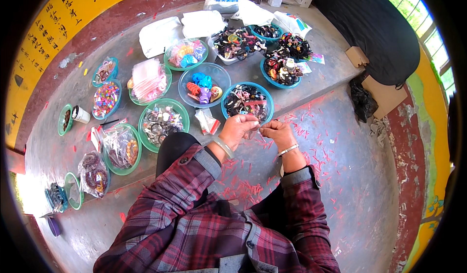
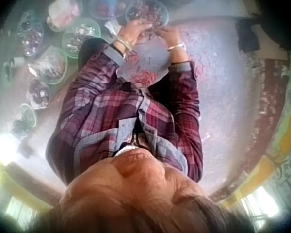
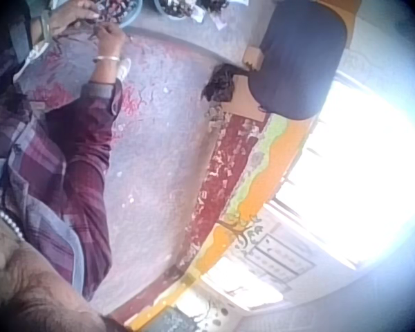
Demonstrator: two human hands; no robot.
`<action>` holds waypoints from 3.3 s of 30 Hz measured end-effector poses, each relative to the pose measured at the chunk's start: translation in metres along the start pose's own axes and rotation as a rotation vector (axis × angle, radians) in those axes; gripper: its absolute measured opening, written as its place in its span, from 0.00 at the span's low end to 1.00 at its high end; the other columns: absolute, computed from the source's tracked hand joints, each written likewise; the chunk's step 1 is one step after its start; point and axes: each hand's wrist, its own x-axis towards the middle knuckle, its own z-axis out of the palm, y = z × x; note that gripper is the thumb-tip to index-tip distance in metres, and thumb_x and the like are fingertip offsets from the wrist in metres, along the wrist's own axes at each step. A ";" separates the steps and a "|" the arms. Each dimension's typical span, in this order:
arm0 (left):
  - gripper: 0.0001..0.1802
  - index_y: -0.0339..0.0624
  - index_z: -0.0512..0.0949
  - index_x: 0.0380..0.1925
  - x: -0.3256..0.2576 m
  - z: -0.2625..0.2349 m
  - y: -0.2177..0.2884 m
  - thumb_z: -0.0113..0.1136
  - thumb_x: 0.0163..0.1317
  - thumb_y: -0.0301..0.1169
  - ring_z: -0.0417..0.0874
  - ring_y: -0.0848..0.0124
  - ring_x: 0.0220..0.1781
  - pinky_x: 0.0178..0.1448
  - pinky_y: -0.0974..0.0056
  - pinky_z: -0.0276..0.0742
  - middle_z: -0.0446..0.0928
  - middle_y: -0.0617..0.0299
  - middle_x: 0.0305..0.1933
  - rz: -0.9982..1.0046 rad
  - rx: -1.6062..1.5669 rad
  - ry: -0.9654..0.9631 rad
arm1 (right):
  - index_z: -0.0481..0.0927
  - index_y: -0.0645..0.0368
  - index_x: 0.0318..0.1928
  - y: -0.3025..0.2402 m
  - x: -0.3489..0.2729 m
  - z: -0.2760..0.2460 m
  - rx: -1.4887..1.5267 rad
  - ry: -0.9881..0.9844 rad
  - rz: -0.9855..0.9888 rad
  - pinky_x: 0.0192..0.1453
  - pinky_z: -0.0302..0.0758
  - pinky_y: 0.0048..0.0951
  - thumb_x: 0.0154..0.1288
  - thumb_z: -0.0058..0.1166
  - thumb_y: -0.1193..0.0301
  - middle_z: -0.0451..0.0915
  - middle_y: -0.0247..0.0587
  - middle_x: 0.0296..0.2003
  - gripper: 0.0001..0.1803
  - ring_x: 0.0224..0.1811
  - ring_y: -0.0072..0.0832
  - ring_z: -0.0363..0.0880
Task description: The person sits on the floor and assembles hair accessories by hand. They pick up small plastic bags and hair ties from bowls, insert the ties into the bags, and place the finished items into a larger bowl.
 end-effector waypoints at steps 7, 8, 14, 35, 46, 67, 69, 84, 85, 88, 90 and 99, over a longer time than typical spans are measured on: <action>0.10 0.40 0.75 0.36 -0.002 0.000 0.002 0.58 0.54 0.30 0.73 0.83 0.32 0.24 0.80 0.62 0.76 0.68 0.34 -0.036 0.027 -0.057 | 0.78 0.63 0.23 -0.011 -0.004 0.002 0.178 -0.031 0.043 0.30 0.67 0.18 0.47 0.62 0.77 0.77 0.32 0.21 0.04 0.24 0.16 0.71; 0.10 0.40 0.75 0.36 -0.003 0.002 0.003 0.58 0.54 0.30 0.73 0.83 0.32 0.24 0.80 0.62 0.76 0.68 0.34 -0.035 0.022 -0.059 | 0.78 0.62 0.23 -0.010 -0.004 0.002 0.172 -0.029 0.040 0.30 0.67 0.18 0.47 0.61 0.77 0.77 0.31 0.21 0.04 0.24 0.16 0.71; 0.09 0.39 0.76 0.35 -0.004 0.005 0.005 0.59 0.54 0.29 0.73 0.83 0.30 0.26 0.79 0.65 0.76 0.67 0.33 0.004 0.012 -0.064 | 0.76 0.60 0.21 -0.009 -0.004 0.002 0.188 -0.039 0.025 0.30 0.65 0.17 0.47 0.61 0.78 0.75 0.30 0.20 0.06 0.24 0.16 0.70; 0.09 0.35 0.78 0.32 0.003 -0.001 -0.015 0.57 0.51 0.29 0.78 0.76 0.29 0.35 0.71 0.72 0.79 0.60 0.27 0.299 0.674 0.201 | 0.77 0.57 0.35 -0.034 -0.019 0.019 -0.705 0.386 -0.919 0.35 0.74 0.29 0.43 0.57 0.81 0.76 0.40 0.34 0.14 0.33 0.37 0.76; 0.08 0.39 0.78 0.29 0.000 0.005 -0.014 0.57 0.50 0.30 0.80 0.61 0.31 0.34 0.65 0.73 0.78 0.52 0.27 0.549 0.985 0.199 | 0.76 0.55 0.33 -0.031 -0.021 0.022 -0.734 0.307 -0.770 0.34 0.75 0.31 0.44 0.56 0.78 0.76 0.39 0.34 0.11 0.34 0.37 0.77; 0.11 0.35 0.74 0.38 0.000 0.005 -0.017 0.52 0.52 0.20 0.78 0.75 0.31 0.31 0.71 0.78 0.77 0.62 0.33 0.059 0.445 -0.092 | 0.76 0.57 0.26 -0.025 -0.020 0.012 -0.652 0.085 -0.585 0.24 0.70 0.32 0.49 0.55 0.73 0.76 0.44 0.22 0.03 0.23 0.40 0.76; 0.11 0.35 0.74 0.38 0.002 0.005 -0.019 0.52 0.52 0.20 0.78 0.75 0.33 0.32 0.70 0.78 0.77 0.62 0.33 0.009 0.402 -0.143 | 0.77 0.56 0.27 -0.025 -0.021 0.013 -0.640 0.086 -0.598 0.24 0.70 0.33 0.49 0.55 0.71 0.76 0.45 0.20 0.03 0.22 0.40 0.76; 0.16 0.37 0.70 0.43 0.004 0.002 -0.027 0.48 0.52 0.17 0.78 0.72 0.38 0.37 0.68 0.78 0.76 0.61 0.38 -0.052 0.487 -0.181 | 0.78 0.53 0.30 -0.010 -0.016 0.003 -0.791 -0.023 -0.459 0.27 0.70 0.42 0.53 0.51 0.69 0.76 0.49 0.23 0.05 0.26 0.48 0.74; 0.15 0.36 0.70 0.43 0.004 0.002 -0.027 0.47 0.52 0.17 0.78 0.72 0.39 0.37 0.68 0.79 0.76 0.61 0.38 -0.051 0.487 -0.179 | 0.78 0.53 0.31 -0.009 -0.016 0.003 -0.807 -0.020 -0.461 0.28 0.70 0.42 0.53 0.50 0.69 0.76 0.49 0.23 0.05 0.26 0.48 0.74; 0.15 0.36 0.70 0.43 0.006 -0.001 -0.030 0.48 0.53 0.17 0.78 0.72 0.40 0.38 0.68 0.78 0.76 0.61 0.38 -0.035 0.423 -0.126 | 0.78 0.52 0.31 -0.011 -0.017 0.006 -0.782 0.035 -0.365 0.28 0.71 0.42 0.53 0.51 0.69 0.77 0.48 0.25 0.05 0.27 0.48 0.75; 0.14 0.35 0.72 0.41 0.012 -0.009 -0.037 0.52 0.53 0.22 0.79 0.71 0.38 0.38 0.67 0.77 0.77 0.59 0.37 -0.003 0.381 -0.112 | 0.78 0.52 0.31 -0.013 -0.017 0.004 -0.786 0.013 -0.442 0.29 0.71 0.42 0.53 0.51 0.70 0.77 0.47 0.25 0.05 0.28 0.47 0.75; 0.18 0.32 0.67 0.48 0.012 -0.005 -0.031 0.50 0.56 0.23 0.75 0.73 0.46 0.47 0.70 0.73 0.72 0.58 0.47 0.328 0.436 -0.145 | 0.78 0.55 0.30 -0.020 -0.019 0.008 -0.882 0.100 -0.617 0.31 0.73 0.37 0.50 0.53 0.73 0.76 0.42 0.28 0.05 0.31 0.41 0.76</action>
